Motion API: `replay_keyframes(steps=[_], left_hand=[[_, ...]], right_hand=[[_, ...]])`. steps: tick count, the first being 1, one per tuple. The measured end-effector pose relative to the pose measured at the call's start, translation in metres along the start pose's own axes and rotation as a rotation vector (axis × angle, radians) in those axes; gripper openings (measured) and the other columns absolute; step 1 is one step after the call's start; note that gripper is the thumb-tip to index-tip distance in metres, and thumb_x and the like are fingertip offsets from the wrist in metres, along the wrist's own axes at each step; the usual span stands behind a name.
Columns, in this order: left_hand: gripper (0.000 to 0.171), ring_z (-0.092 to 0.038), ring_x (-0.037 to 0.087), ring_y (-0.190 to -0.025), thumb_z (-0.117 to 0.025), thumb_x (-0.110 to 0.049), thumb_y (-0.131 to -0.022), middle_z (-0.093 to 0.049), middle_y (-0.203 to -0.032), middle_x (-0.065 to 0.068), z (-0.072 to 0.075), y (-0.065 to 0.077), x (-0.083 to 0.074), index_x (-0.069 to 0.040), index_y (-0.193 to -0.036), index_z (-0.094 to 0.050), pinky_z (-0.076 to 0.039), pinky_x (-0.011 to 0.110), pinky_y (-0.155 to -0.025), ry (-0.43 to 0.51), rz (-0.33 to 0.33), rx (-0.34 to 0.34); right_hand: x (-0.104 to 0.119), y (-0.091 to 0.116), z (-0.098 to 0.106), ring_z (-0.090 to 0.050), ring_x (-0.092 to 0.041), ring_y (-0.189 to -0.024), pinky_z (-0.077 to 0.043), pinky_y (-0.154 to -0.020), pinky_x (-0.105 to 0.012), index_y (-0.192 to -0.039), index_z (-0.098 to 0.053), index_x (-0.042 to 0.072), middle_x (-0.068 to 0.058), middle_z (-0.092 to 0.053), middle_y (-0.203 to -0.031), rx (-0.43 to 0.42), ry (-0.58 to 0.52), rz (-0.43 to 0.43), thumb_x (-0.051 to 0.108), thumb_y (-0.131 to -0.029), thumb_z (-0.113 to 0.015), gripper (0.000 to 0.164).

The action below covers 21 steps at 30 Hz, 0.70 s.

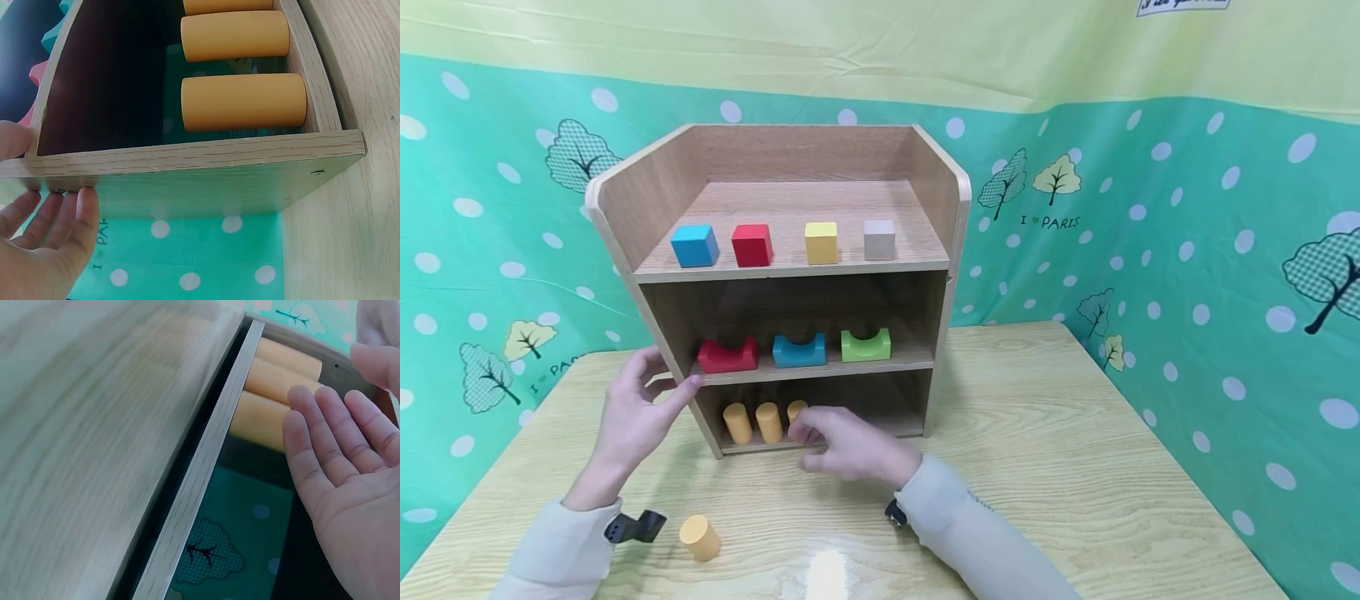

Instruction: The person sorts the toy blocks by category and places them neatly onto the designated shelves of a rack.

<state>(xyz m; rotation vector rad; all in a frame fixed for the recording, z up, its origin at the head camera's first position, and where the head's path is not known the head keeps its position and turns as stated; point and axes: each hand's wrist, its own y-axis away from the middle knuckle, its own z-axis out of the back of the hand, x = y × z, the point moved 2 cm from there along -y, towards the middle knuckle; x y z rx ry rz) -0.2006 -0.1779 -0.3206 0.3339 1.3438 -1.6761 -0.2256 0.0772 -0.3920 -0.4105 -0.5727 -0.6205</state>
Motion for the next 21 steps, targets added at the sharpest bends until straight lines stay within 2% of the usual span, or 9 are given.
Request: replay_keyframes(steps=[6, 12, 21], left_hand=[[0.045, -0.057, 0.022, -0.092, -0.07, 0.006, -0.081, -0.059, -0.111, 0.019, 0.0, 0.0, 0.0, 0.009, -0.121, -0.052, -0.049, 0.013, -0.079, 0.0, -0.012, -0.001], [0.044, -0.057, 0.025, -0.092, -0.07, 0.007, -0.08, -0.059, -0.109, 0.02, 0.0, 0.0, -0.001, 0.009, -0.12, -0.052, -0.049, 0.012, -0.078, 0.017, -0.017, -0.002], [0.044, -0.057, 0.024, -0.093, -0.07, 0.006, -0.081, -0.059, -0.11, 0.019, 0.0, 0.0, -0.001, 0.009, -0.121, -0.052, -0.048, 0.012, -0.078, 0.009, -0.013, 0.001]], right_hand=[[0.006, -0.002, -0.007, -0.058, -0.006, -0.097, -0.049, -0.086, -0.02, -0.113, -0.059, 0.011, -0.004, -0.062, -0.106, 0.023, -0.004, 0.031, 0.01, -0.087, -0.069, 0.028], [0.013, -0.004, -0.012, -0.057, -0.004, -0.098, -0.048, -0.086, -0.018, -0.114, -0.058, 0.012, -0.003, -0.062, -0.107, 0.047, 0.018, 0.053, 0.013, -0.087, -0.069, 0.029], [0.021, -0.009, -0.021, -0.056, -0.002, -0.098, -0.047, -0.087, -0.016, -0.116, -0.058, 0.009, 0.0, -0.061, -0.109, 0.093, 0.029, 0.073, 0.016, -0.089, -0.068, 0.03]])
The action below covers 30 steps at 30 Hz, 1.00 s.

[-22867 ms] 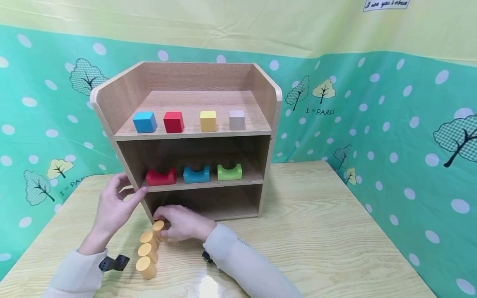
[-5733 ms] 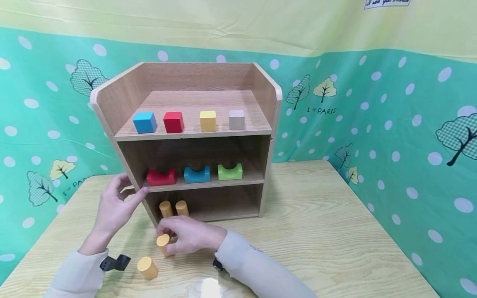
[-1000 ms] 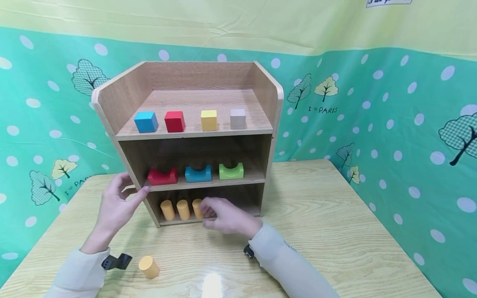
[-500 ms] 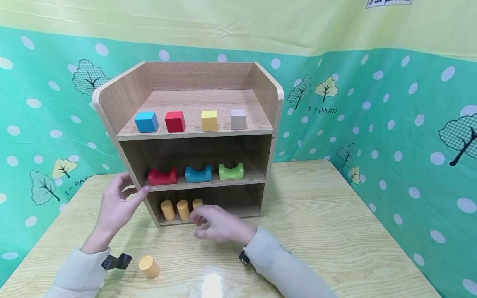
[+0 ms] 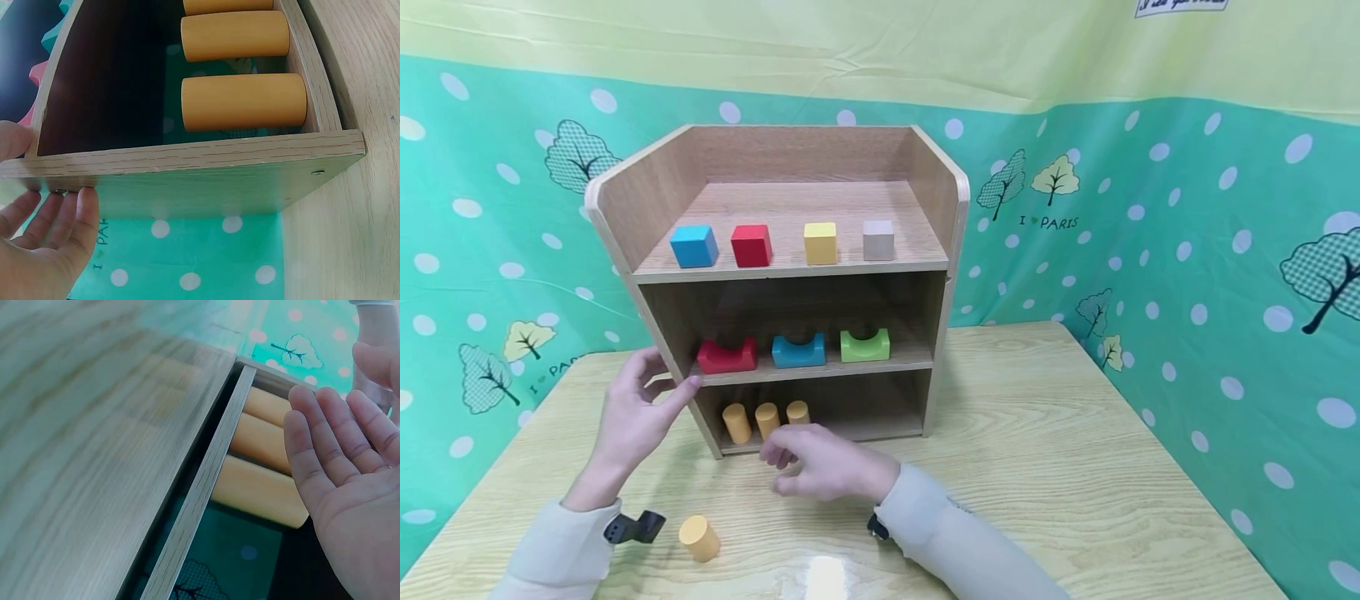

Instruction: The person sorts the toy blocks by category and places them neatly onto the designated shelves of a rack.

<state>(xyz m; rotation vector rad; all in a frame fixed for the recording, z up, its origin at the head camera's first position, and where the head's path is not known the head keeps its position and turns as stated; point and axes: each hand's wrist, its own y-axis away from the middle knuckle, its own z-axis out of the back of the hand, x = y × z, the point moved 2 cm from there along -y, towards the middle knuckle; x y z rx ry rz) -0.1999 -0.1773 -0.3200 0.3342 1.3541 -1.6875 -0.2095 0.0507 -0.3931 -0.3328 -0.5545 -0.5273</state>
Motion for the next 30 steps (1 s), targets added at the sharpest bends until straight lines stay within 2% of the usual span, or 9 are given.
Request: replay_keyframes(steps=[7, 14, 22, 30], left_hand=[[0.044, -0.057, 0.023, -0.094, -0.07, 0.004, -0.082, -0.059, -0.111, 0.018, 0.0, 0.0, 0.0, 0.008, -0.122, -0.052, -0.049, 0.014, -0.079, 0.001, 0.017, 0.006], [0.043, -0.057, 0.022, -0.094, -0.07, 0.003, -0.082, -0.059, -0.111, 0.018, 0.0, 0.0, 0.0, 0.008, -0.121, -0.052, -0.049, 0.014, -0.08, -0.001, 0.025, 0.006], [0.044, -0.057, 0.019, -0.094, -0.07, 0.004, -0.082, -0.059, -0.111, 0.018, 0.0, 0.0, 0.001, 0.007, -0.122, -0.052, -0.049, 0.014, -0.079, 0.0, 0.019, 0.0], [0.043, -0.057, 0.022, -0.092, -0.07, 0.005, -0.081, -0.059, -0.11, 0.019, 0.0, 0.0, 0.001, 0.008, -0.12, -0.053, -0.049, 0.014, -0.078, 0.002, 0.005, -0.001]], right_hand=[[0.007, -0.006, -0.006, -0.056, -0.001, -0.097, -0.045, -0.086, -0.013, -0.113, -0.059, 0.008, 0.0, -0.061, -0.108, 0.003, 0.023, 0.062, 0.016, -0.087, -0.068, 0.029], [0.012, -0.011, -0.012, -0.056, 0.0, -0.096, -0.045, -0.086, -0.012, -0.113, -0.059, 0.008, 0.004, -0.06, -0.107, 0.034, 0.018, 0.058, 0.017, -0.087, -0.07, 0.029], [0.017, -0.018, -0.019, -0.056, 0.002, -0.096, -0.044, -0.085, -0.01, -0.114, -0.059, 0.007, 0.002, -0.061, -0.109, 0.071, 0.035, 0.08, 0.017, -0.087, -0.07, 0.031], [0.024, -0.023, -0.027, -0.055, 0.004, -0.097, -0.042, -0.085, -0.008, -0.115, -0.058, 0.009, 0.005, -0.06, -0.111, 0.102, 0.039, 0.101, 0.017, -0.087, -0.069, 0.031]])
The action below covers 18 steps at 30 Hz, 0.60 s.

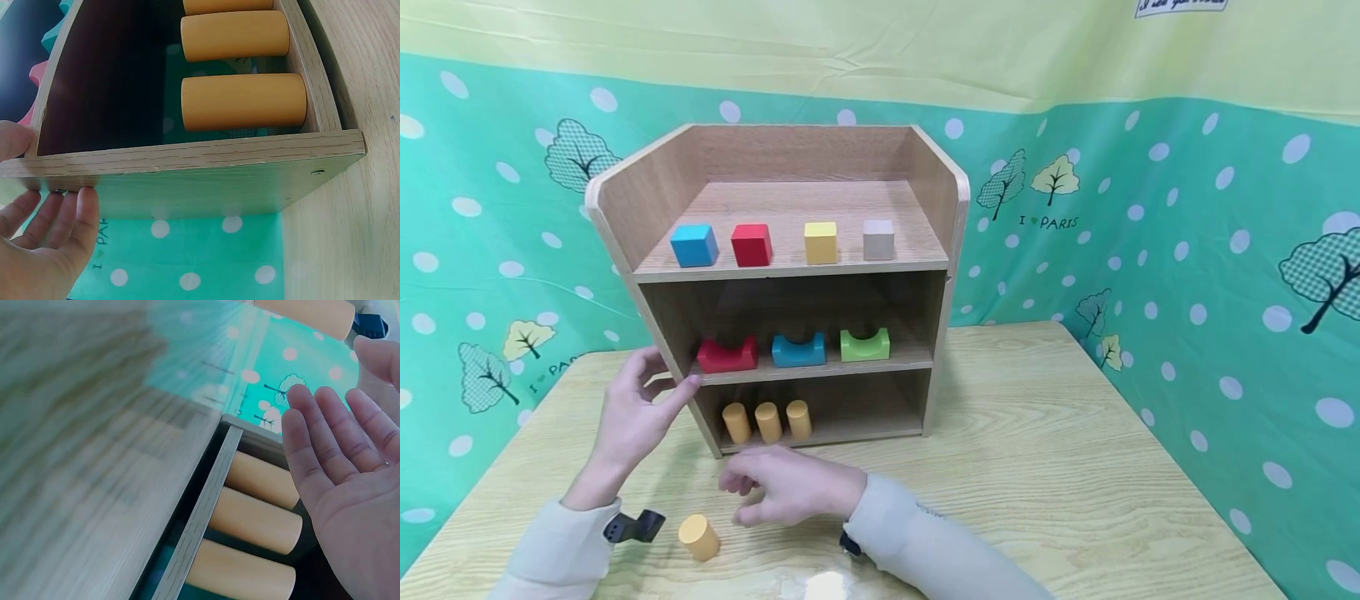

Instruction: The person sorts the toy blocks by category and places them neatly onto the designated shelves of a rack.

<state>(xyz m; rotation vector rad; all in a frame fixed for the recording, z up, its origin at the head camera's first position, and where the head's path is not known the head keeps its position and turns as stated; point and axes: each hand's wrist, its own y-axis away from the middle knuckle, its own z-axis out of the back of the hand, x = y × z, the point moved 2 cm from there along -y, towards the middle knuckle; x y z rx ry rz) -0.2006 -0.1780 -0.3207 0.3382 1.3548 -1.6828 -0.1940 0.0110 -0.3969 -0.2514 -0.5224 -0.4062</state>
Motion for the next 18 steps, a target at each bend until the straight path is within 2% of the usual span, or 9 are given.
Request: replay_keyframes(steps=[8, 14, 18], left_hand=[[0.043, -0.057, 0.022, -0.092, -0.07, 0.006, -0.081, -0.059, -0.109, 0.019, 0.0, -0.001, 0.001, 0.008, -0.12, -0.053, -0.049, 0.013, -0.078, 0.007, -0.01, -0.002], [0.043, -0.058, 0.022, -0.091, -0.07, 0.006, -0.08, -0.059, -0.108, 0.019, 0.001, -0.001, 0.001, 0.009, -0.119, -0.053, -0.049, 0.012, -0.077, 0.015, -0.014, -0.005], [0.043, -0.058, 0.021, -0.092, -0.07, 0.006, -0.081, -0.059, -0.109, 0.019, 0.001, 0.0, 0.0, 0.009, -0.119, -0.053, -0.049, 0.012, -0.078, 0.012, -0.013, -0.002]], right_hand=[[0.008, -0.006, -0.003, -0.052, 0.007, -0.098, -0.042, -0.086, -0.008, -0.117, -0.058, 0.013, 0.006, -0.06, -0.113, 0.029, 0.032, 0.02, 0.023, -0.088, -0.069, 0.032], [0.013, -0.011, -0.009, -0.051, 0.008, -0.096, -0.04, -0.085, -0.005, -0.115, -0.058, 0.013, 0.008, -0.058, -0.109, 0.026, 0.066, 0.075, 0.024, -0.086, -0.072, 0.034], [0.015, -0.014, -0.014, -0.049, 0.009, -0.094, -0.037, -0.084, -0.003, -0.114, -0.057, 0.015, 0.011, -0.056, -0.106, 0.042, 0.087, 0.078, 0.026, -0.085, -0.073, 0.035]])
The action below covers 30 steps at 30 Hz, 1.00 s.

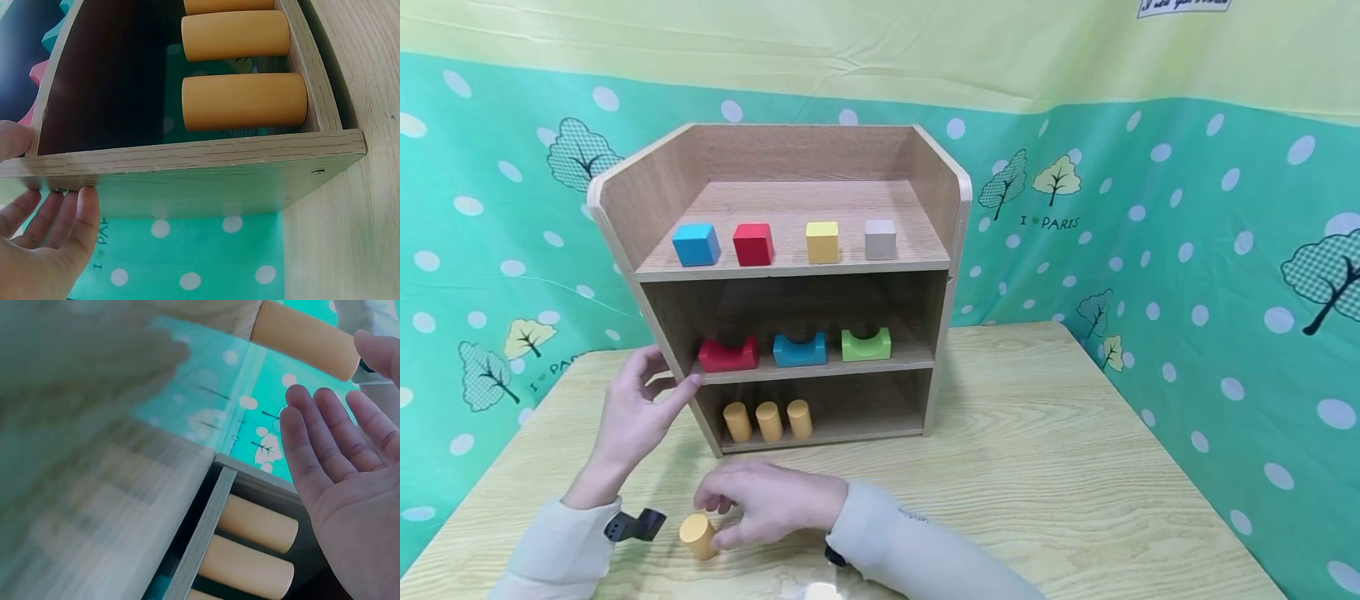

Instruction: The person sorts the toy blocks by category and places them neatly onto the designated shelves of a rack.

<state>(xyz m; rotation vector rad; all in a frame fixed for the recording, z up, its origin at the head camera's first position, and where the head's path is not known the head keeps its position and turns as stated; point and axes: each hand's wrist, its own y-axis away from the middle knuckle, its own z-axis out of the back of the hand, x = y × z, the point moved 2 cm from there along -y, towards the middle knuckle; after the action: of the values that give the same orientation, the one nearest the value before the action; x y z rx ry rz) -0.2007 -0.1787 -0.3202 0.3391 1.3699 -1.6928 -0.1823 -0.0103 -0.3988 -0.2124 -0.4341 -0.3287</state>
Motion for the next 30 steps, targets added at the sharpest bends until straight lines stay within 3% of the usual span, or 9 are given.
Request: replay_keyframes(steps=[9, 22, 30], left_hand=[[0.043, -0.058, 0.018, -0.092, -0.071, 0.005, -0.08, -0.059, -0.11, 0.018, 0.0, 0.0, 0.001, 0.008, -0.12, -0.053, -0.049, 0.012, -0.078, 0.0, -0.008, 0.001], [0.043, -0.058, 0.025, -0.091, -0.07, 0.008, -0.08, -0.06, -0.108, 0.021, -0.001, 0.0, 0.0, 0.01, -0.119, -0.053, -0.049, 0.012, -0.077, -0.004, -0.02, -0.002], [0.043, -0.058, 0.023, -0.091, -0.07, 0.008, -0.08, -0.06, -0.108, 0.02, -0.001, 0.0, 0.001, 0.01, -0.119, -0.053, -0.05, 0.013, -0.077, 0.005, -0.014, -0.007]], right_hand=[[0.004, -0.007, -0.004, -0.047, 0.011, -0.092, -0.036, -0.082, -0.001, -0.113, -0.057, 0.018, 0.017, -0.052, -0.104, 0.02, 0.011, -0.005, 0.033, -0.086, -0.071, 0.034], [0.006, -0.013, -0.005, -0.046, 0.011, -0.089, -0.034, -0.081, -0.001, -0.11, -0.058, 0.02, 0.019, -0.051, -0.099, 0.026, 0.07, -0.003, 0.037, -0.086, -0.071, 0.031], [0.006, -0.015, -0.005, -0.047, 0.008, -0.087, -0.034, -0.079, -0.001, -0.107, -0.058, 0.019, 0.017, -0.05, -0.097, 0.055, 0.071, 0.001, 0.029, -0.087, -0.07, 0.025]])
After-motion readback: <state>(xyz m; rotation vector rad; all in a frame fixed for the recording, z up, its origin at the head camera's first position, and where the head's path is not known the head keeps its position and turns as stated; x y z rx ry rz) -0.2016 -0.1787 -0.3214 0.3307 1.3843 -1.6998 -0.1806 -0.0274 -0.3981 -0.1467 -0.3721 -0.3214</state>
